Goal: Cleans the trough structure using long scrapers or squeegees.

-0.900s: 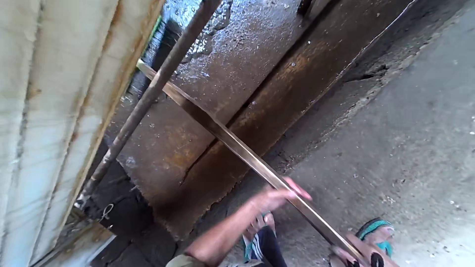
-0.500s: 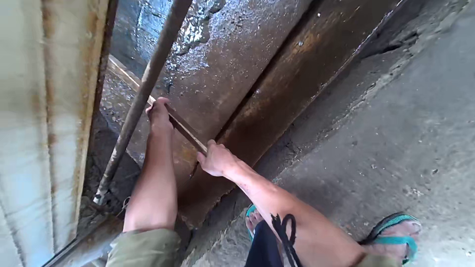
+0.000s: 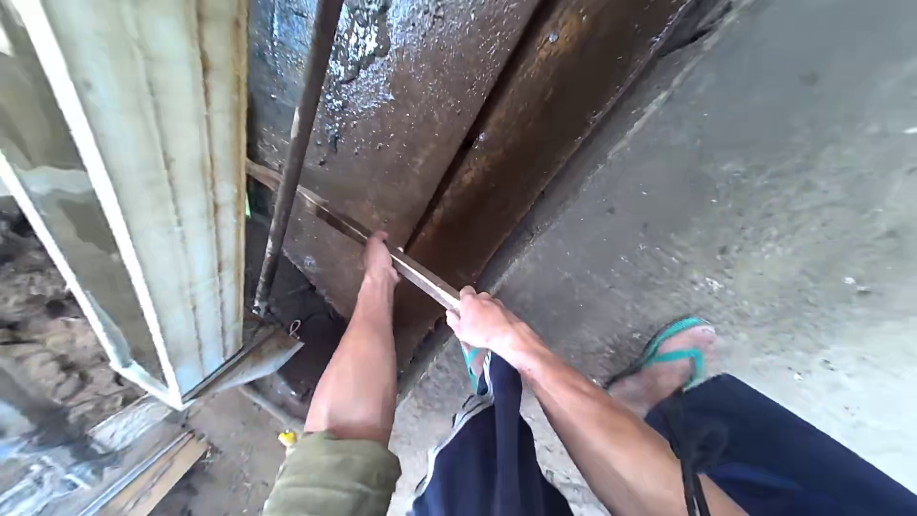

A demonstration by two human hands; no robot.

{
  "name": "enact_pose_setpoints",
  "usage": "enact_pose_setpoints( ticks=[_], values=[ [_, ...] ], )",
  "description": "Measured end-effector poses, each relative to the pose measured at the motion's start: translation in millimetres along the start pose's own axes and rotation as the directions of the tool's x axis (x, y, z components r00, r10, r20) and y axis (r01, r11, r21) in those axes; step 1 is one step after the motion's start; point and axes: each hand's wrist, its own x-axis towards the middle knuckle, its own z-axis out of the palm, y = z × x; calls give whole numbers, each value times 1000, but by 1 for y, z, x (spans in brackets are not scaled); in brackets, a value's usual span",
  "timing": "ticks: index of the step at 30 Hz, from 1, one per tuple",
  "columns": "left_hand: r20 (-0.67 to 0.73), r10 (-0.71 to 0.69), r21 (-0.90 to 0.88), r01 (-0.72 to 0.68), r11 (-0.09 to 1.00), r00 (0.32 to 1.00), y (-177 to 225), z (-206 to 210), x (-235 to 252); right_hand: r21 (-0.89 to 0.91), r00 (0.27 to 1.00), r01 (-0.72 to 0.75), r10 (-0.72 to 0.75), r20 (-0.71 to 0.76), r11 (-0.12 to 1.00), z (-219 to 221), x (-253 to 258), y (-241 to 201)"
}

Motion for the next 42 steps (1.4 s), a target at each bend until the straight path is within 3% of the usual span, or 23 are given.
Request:
enact_pose_setpoints(
  ticks=[7,10,17,21,24,30,37,39,42],
  values=[
    [27,-146,69,144,987,989,-42,-21,-117,-87,982,-185,181,-52,979,21,-140,29],
    [108,-162,128,148,981,981,-49,-33,-173,-104,957,-281,271,-100,954,42,-199,35],
    [359,-181,197,115,974,916,-76,-103,-255,27,896,-397,394,-204,917,139,-308,26],
    [447,-177,267,58,962,877,-115,-151,-283,149,890,-397,420,-177,905,206,-348,28],
    [468,-169,303,22,953,867,-156,-189,-304,301,893,-397,441,-92,867,274,-357,55],
    [500,-187,192,102,976,845,-230,-245,-313,447,878,-350,455,-150,823,404,-352,87],
    [474,-226,290,92,953,851,-316,-316,-265,570,886,-244,419,-198,785,545,-318,78],
    [430,-237,385,61,921,871,-334,-330,-243,580,895,-247,412,-171,776,572,-299,70],
    [355,-136,489,-60,870,925,-342,-331,-192,578,907,-259,401,-131,774,595,-246,52]
  ],
)
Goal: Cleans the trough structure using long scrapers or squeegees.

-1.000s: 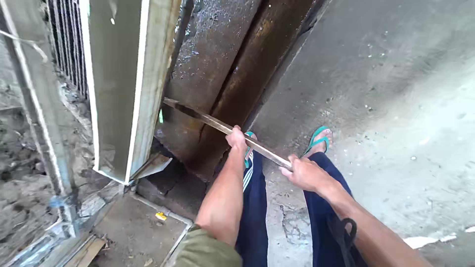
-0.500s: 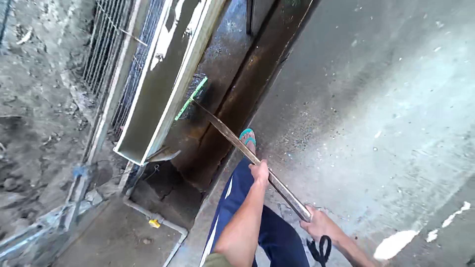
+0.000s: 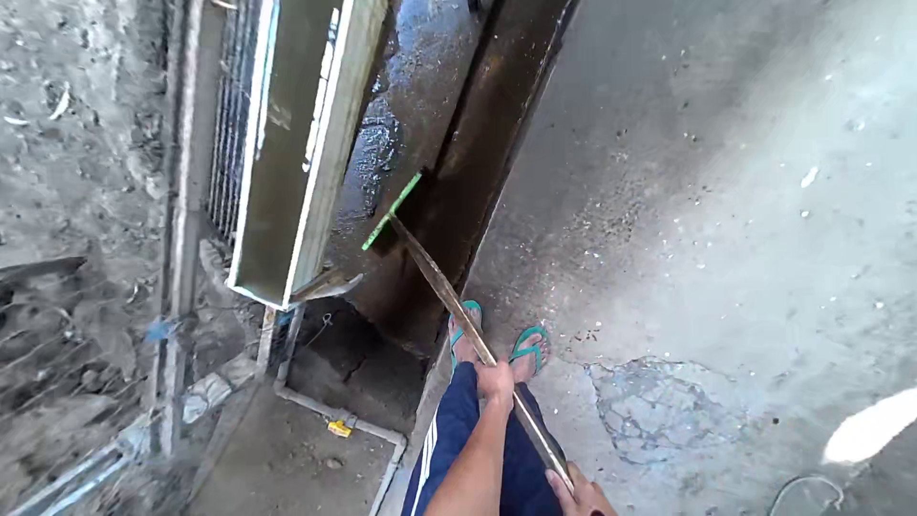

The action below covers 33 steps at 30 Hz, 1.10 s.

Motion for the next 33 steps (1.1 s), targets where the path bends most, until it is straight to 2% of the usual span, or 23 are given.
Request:
enact_pose_setpoints(
  ticks=[2,4,8,11,15,18,20,22,24,25,27,29,31,33],
  values=[
    [-59,71,100,-65,993,996,16,-14,40,58,998,44,-41,-45,997,30,38,-21],
    [-93,107,176,-90,980,990,45,-35,78,134,998,62,-57,-35,989,47,69,-63],
    [-140,237,279,-192,941,961,131,-67,148,263,995,78,-91,41,962,55,134,-167],
    [-134,339,356,-274,893,931,208,-78,187,414,986,161,-166,-24,896,48,180,-238],
    [6,446,453,-400,797,895,320,-92,236,547,960,269,-266,-86,793,5,224,-343],
    [134,455,496,-457,739,880,386,-89,216,627,928,349,-350,-128,697,-55,246,-422],
    [159,531,441,-541,716,832,410,-85,201,647,900,407,-404,-163,645,-101,251,-473],
    [196,612,264,-642,719,766,438,-75,190,614,863,485,-456,-219,624,-146,250,-508],
    [270,596,171,-647,743,756,457,-65,174,524,829,556,-481,-287,645,-172,244,-501],
    [306,556,139,-614,777,773,456,-60,167,472,827,561,-476,-298,680,-174,237,-481],
    [363,484,15,-524,852,796,423,-45,157,399,859,511,-430,-279,761,-155,218,-407],
    [398,436,-142,-415,899,807,357,-28,153,323,914,397,-337,-225,859,-118,194,-308],
    [420,357,-232,-281,931,834,265,-11,133,265,954,281,-240,-180,922,-77,168,-201],
    [462,211,-236,-110,965,861,162,-1,98,226,976,179,-144,-163,957,-44,134,-103]
  ],
)
